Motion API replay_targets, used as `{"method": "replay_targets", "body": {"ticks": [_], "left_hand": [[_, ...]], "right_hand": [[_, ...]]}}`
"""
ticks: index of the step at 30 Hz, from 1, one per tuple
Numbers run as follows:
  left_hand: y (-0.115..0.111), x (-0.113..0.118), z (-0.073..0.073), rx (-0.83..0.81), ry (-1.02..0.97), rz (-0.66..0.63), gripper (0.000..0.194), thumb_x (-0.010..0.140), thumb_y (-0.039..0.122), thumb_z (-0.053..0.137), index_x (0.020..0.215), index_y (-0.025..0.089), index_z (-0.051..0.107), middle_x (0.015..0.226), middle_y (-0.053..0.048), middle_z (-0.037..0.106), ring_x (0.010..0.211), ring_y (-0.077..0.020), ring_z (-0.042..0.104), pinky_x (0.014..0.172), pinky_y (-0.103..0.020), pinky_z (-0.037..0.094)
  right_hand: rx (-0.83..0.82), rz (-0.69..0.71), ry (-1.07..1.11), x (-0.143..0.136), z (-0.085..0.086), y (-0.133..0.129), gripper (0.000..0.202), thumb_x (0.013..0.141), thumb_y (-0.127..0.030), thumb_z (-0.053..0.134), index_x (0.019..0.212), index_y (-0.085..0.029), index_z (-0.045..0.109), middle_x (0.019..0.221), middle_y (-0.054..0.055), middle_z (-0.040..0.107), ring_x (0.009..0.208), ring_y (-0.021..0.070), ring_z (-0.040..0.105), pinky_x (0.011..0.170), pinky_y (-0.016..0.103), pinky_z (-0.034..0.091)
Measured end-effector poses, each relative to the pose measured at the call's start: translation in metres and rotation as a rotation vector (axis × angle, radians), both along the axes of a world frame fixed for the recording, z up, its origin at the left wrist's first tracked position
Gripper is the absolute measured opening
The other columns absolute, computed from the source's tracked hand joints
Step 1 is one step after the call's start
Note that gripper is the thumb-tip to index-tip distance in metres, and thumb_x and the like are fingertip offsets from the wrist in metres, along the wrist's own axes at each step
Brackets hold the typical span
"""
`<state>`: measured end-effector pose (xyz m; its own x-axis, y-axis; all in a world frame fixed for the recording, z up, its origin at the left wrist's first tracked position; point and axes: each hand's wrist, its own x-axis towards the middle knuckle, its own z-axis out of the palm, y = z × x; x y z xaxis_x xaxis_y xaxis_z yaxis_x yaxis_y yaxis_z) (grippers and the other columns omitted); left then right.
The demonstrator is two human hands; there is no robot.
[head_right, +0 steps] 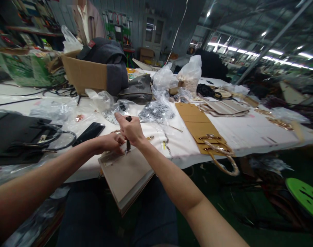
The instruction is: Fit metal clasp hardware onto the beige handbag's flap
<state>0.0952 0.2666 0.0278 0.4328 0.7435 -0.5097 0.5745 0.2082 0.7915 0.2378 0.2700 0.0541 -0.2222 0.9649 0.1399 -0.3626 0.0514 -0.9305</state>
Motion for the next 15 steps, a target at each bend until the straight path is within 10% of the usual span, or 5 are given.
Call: {"method": "replay_targets", "body": {"ticks": [15], "left_hand": [[0.002, 0.000, 0.001, 0.037, 0.024, -0.052, 0.022, 0.048, 0.027, 0.078, 0.061, 0.020, 0.061, 0.060, 0.002, 0.057, 0.061, -0.0160, 0.048, 0.054, -0.029, 0.031]], "right_hand": [[0.131, -0.292, 0.231, 0.021, -0.040, -0.051, 0.074, 0.094, -0.066, 0.086, 0.065, -0.024, 0.032, 0.054, -0.010, 0.024, 0.042, 0.0050, 0.019, 0.041, 0.025, 0.018]]}}
